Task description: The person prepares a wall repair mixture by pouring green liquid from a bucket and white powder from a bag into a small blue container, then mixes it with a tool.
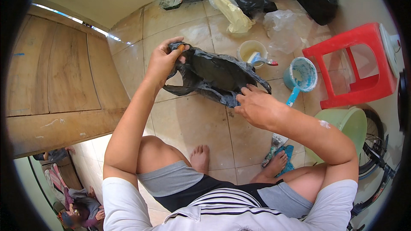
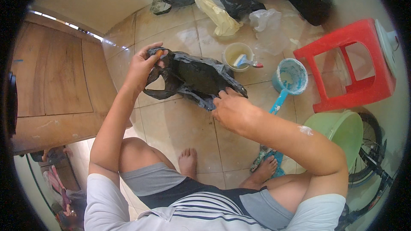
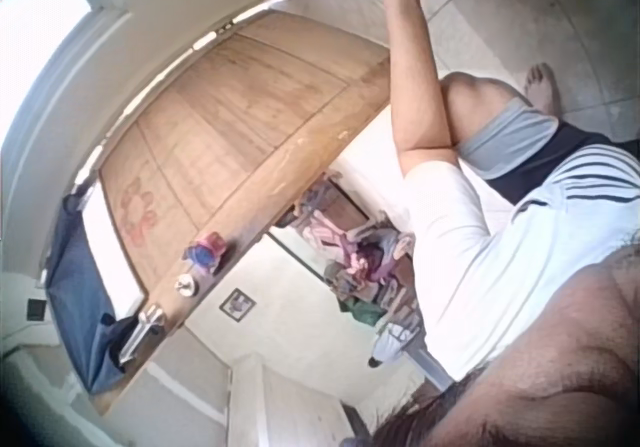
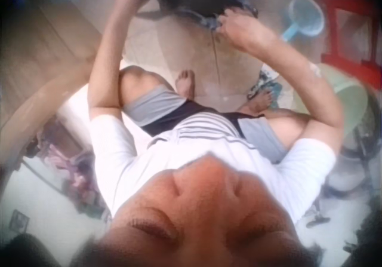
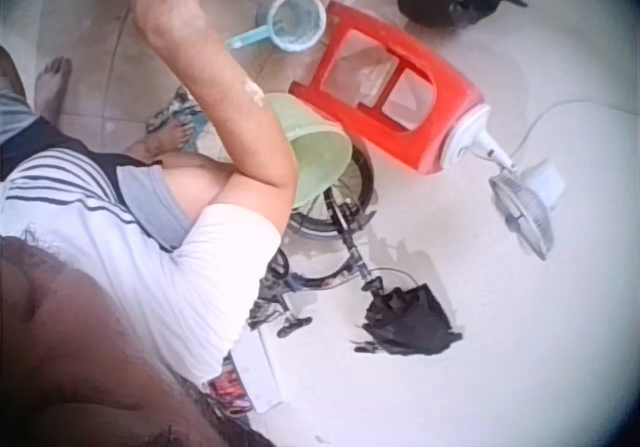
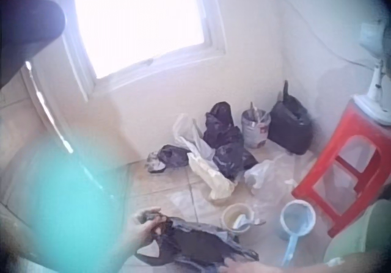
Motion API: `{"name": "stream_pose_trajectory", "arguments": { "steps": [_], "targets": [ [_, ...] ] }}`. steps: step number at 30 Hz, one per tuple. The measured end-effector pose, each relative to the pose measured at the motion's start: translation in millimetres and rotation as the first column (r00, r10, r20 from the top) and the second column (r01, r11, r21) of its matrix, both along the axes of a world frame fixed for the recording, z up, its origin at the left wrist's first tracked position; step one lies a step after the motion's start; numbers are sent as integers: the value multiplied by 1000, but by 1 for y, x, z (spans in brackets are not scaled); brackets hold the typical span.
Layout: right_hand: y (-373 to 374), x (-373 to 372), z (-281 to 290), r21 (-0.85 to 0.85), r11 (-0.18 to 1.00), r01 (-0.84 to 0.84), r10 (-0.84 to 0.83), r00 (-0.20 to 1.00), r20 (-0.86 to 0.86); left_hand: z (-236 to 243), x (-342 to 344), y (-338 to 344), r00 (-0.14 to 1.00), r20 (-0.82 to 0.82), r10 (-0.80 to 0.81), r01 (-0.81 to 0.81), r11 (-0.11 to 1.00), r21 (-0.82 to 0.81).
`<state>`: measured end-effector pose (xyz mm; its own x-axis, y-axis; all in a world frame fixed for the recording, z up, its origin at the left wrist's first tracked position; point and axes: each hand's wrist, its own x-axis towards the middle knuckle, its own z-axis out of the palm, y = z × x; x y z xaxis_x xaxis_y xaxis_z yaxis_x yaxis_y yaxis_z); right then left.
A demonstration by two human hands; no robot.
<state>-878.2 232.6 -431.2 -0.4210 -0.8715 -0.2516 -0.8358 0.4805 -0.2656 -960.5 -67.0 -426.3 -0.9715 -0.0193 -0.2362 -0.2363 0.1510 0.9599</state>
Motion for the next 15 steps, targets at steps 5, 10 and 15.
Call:
{"name": "stream_pose_trajectory", "arguments": {
  "steps": [5, 10, 15],
  "targets": [
    [0, -9, 27, 141, 989, 44, -40, 999, -29, 25, 9, 6, 996, 1, -87, 87, 996, -27],
    [1, -2, 26, 62, 998, 1, 5, 995, -101, 35, 21, 17, 995, 2, -102, 102, 994, 41],
    [28, -22, 67, -413, 906, 98, -119, 993, -24, 44, 19, 34, 999, 9, -52, 51, 997, 58]
  ]
}}
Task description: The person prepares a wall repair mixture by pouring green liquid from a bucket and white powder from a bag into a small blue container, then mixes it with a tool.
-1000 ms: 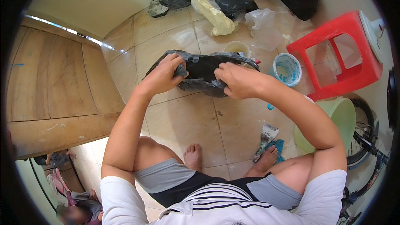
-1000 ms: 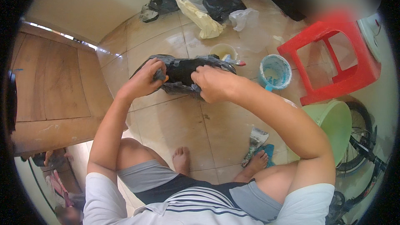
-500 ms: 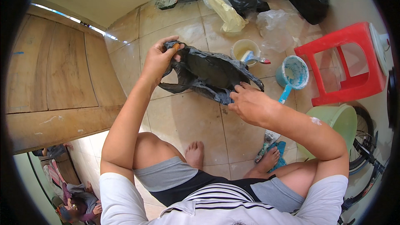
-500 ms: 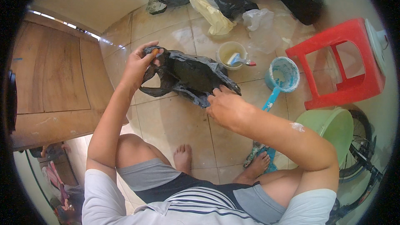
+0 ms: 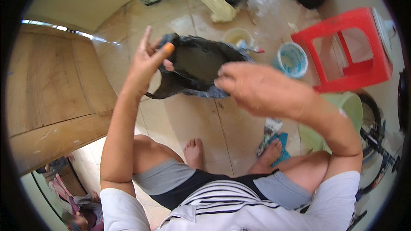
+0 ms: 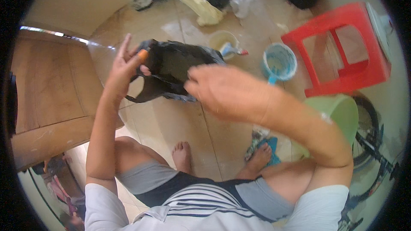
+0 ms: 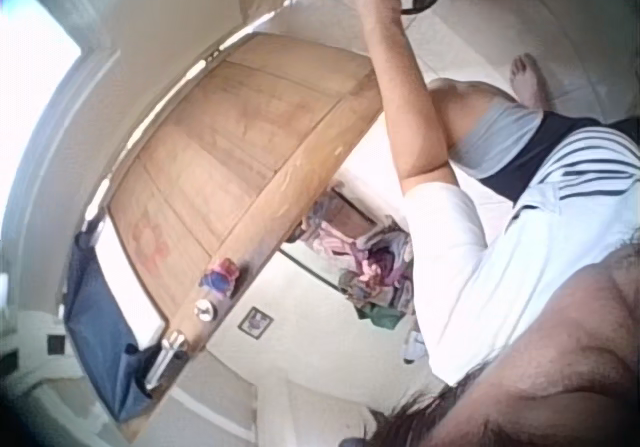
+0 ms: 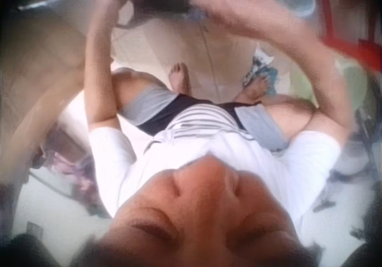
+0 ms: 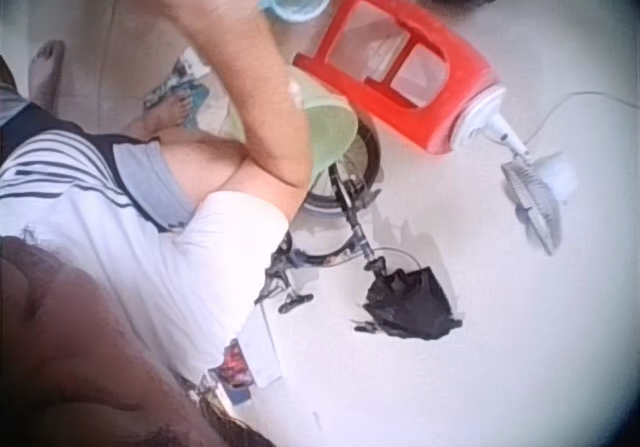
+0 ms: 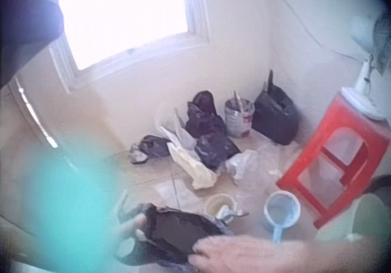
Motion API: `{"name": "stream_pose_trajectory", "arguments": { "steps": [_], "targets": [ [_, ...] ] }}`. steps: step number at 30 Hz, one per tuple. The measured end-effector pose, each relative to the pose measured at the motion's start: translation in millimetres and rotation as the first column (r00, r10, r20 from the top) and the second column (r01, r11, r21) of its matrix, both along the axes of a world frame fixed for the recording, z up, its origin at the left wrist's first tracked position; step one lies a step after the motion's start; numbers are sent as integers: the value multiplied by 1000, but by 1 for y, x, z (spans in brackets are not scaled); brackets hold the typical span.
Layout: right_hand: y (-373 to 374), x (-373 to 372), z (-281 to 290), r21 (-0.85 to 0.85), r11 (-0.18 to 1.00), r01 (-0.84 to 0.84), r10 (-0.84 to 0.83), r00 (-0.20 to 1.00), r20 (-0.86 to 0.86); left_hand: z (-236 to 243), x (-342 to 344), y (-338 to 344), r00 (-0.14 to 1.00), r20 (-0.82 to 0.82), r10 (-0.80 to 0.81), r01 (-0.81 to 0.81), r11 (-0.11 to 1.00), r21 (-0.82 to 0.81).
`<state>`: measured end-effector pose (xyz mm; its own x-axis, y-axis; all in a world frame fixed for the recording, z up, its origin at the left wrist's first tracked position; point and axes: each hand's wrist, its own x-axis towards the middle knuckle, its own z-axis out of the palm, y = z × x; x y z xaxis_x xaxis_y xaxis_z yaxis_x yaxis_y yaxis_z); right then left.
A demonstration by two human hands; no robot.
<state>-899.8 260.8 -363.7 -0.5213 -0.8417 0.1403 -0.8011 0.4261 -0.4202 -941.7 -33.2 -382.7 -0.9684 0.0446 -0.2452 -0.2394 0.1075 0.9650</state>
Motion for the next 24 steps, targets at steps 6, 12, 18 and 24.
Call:
{"name": "stream_pose_trajectory", "arguments": {
  "steps": [6, 12, 18, 24],
  "targets": [
    [48, -22, 22, 246, 955, 169, -258, 880, 399, 5, 0, -5, 991, 98, 87, -91, 995, 32],
    [71, 67, -176, 806, 526, -272, -713, 376, 592, 9, 8, 10, 979, 170, 110, -137, 978, 159],
    [100, 177, -259, 824, 550, 139, -768, 472, 433, 15, 14, 1, 976, 168, 141, -179, 955, 238],
    [99, 187, -277, 731, 585, 352, -780, 489, 389, 13, 9, -5, 970, 214, 116, -177, 940, 292]
  ]
}}
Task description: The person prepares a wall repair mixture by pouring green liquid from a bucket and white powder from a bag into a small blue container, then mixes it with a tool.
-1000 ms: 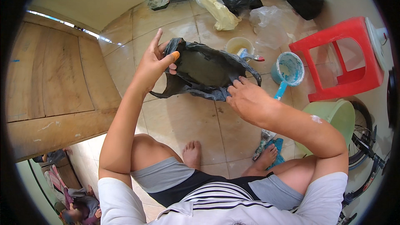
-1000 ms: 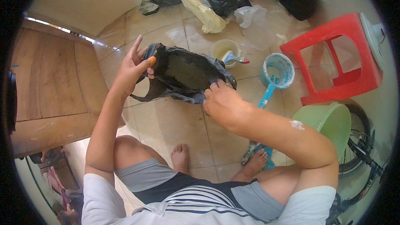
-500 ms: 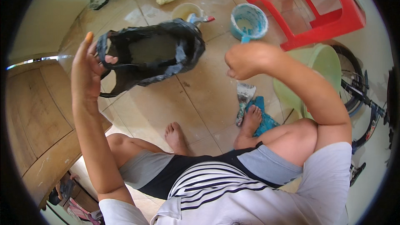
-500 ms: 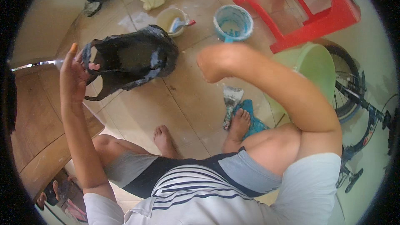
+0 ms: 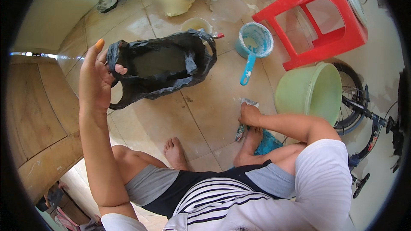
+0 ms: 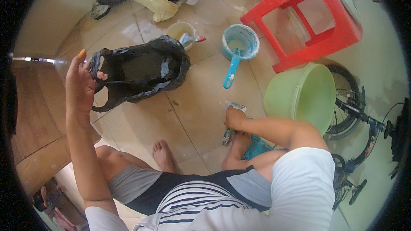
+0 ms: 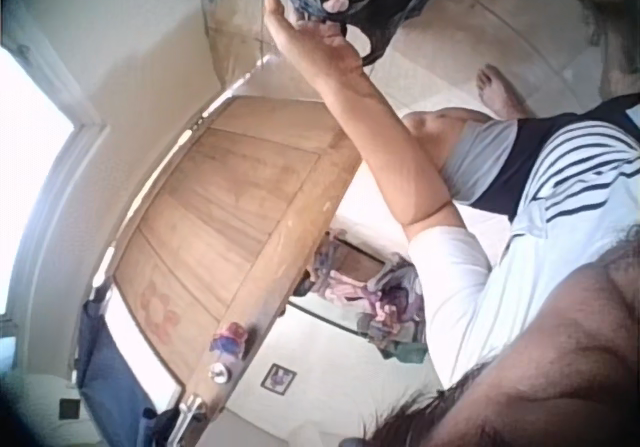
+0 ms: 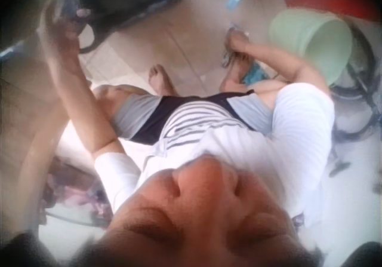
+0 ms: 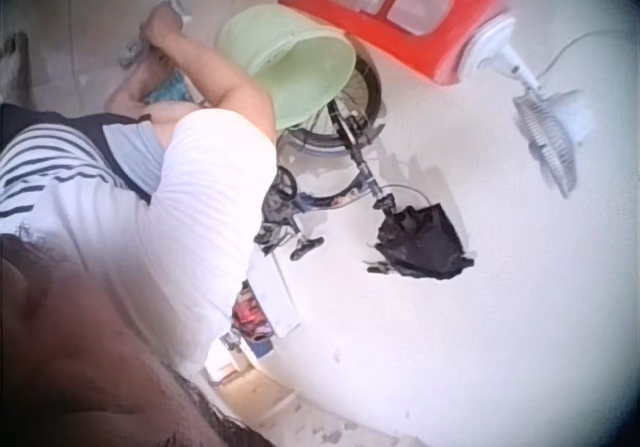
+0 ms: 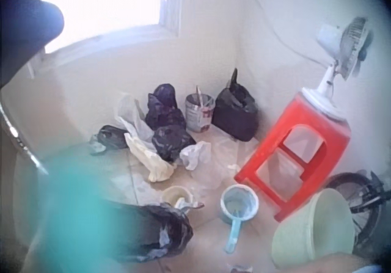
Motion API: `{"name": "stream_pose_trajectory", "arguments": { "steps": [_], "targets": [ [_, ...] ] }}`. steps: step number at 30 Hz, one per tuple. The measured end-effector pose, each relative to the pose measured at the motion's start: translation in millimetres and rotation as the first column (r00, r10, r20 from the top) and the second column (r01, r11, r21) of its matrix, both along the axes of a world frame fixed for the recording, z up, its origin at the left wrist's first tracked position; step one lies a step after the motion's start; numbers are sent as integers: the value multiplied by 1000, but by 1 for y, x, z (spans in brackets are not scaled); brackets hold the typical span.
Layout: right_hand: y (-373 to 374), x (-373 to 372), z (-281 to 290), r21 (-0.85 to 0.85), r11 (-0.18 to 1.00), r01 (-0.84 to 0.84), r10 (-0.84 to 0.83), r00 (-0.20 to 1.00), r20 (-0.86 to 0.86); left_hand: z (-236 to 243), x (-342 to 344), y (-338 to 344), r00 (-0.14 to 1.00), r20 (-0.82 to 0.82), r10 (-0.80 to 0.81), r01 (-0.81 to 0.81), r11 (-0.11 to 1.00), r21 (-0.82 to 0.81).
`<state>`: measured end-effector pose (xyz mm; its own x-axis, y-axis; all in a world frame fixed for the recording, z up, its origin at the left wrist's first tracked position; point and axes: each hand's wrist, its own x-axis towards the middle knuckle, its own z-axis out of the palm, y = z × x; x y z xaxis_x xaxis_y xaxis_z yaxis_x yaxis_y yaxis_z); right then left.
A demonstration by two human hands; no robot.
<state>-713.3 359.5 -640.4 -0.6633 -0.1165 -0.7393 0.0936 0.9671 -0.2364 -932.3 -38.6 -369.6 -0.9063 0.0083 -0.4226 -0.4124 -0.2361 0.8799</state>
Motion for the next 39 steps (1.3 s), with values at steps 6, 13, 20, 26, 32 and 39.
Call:
{"name": "stream_pose_trajectory", "arguments": {
  "steps": [6, 13, 20, 26, 32, 39],
  "targets": [
    [-23, -19, 38, -11, 997, -71, 71, 997, 20, 6, 1, 4, 994, -47, 97, -99, 994, -37],
    [-43, -65, 75, -217, 975, -53, 35, 996, -84, -3, -11, -2, 998, -48, 27, -30, 998, -58],
    [-50, -115, 117, -370, 926, 79, -56, 996, 73, -5, -9, -24, 997, -74, 36, -43, 993, -105],
    [-48, -86, 60, -237, 954, -184, 164, 981, -102, -6, -21, -19, 993, -107, 51, -62, 994, -94],
    [-64, -102, 39, -125, 796, -593, 566, 801, -196, -28, -26, -53, 965, -230, 127, -150, 985, -86],
    [-120, -156, 58, 100, 611, -785, 791, 601, -114, -61, -65, -68, 947, -293, 128, -193, 959, -205]
  ]
}}
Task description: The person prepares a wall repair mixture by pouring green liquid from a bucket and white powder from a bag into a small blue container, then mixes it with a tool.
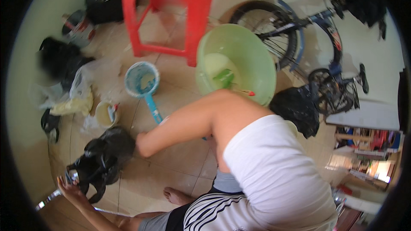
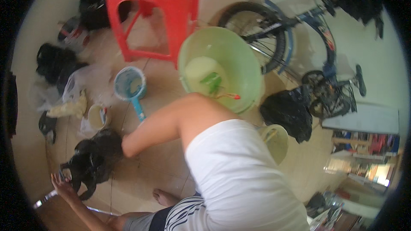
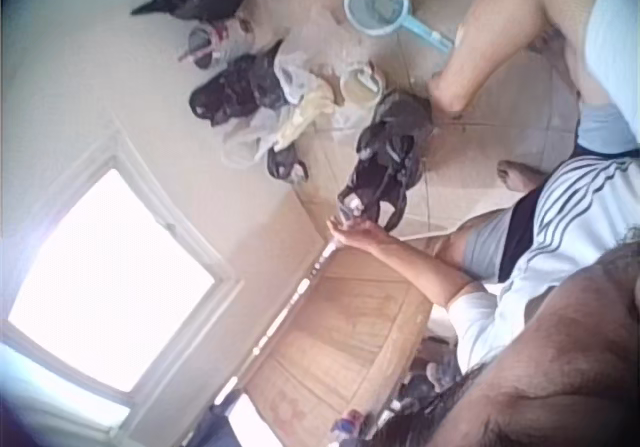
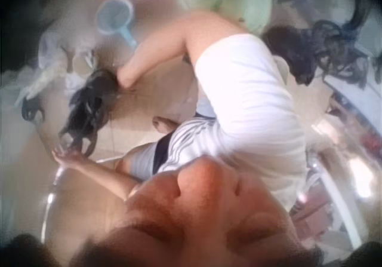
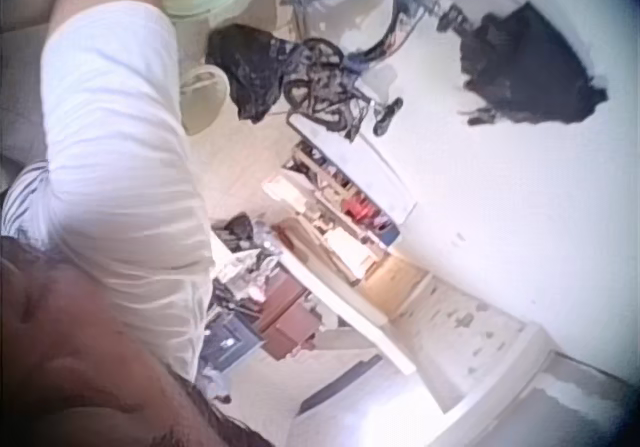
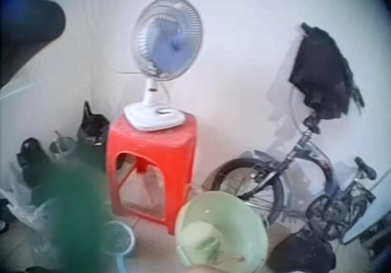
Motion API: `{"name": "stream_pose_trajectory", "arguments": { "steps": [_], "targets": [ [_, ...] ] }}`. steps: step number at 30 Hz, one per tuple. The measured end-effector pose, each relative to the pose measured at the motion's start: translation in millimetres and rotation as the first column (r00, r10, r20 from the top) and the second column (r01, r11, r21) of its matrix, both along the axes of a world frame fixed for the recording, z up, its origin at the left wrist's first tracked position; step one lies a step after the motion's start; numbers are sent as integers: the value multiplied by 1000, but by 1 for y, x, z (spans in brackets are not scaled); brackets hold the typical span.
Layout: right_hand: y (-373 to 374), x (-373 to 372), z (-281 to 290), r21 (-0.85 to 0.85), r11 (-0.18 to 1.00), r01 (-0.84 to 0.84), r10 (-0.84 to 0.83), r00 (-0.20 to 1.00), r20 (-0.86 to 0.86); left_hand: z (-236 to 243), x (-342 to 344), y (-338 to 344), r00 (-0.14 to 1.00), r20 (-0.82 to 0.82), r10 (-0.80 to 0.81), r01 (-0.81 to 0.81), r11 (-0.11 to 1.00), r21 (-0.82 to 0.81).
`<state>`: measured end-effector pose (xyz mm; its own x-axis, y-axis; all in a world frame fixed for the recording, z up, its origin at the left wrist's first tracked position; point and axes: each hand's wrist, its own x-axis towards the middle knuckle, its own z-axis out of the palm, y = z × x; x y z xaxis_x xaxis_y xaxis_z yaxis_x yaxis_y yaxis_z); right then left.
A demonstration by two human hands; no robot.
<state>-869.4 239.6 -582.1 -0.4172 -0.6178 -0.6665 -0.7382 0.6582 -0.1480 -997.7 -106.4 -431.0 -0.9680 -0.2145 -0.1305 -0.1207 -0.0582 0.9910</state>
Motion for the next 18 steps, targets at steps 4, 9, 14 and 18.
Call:
{"name": "stream_pose_trajectory", "arguments": {
  "steps": [4, 9, 14, 18],
  "targets": [
    [-4, -11, 59, -112, 989, 101, -105, 994, -30, -22, -29, -19, 994, 101, -42, 50, 995, -86],
    [-12, -23, 109, -210, 969, 132, -155, 983, -94, -32, -42, -46, 924, 366, -108, 142, 988, -67],
    [-26, -35, 158, -280, 958, 56, -115, 974, -196, 4, 5, -12, 865, 423, -271, 278, 960, 46],
    [-36, -45, 194, -319, 947, -24, -68, 959, -274, 27, 46, -39, 958, 195, -209, 243, 956, -167]
  ]
}}
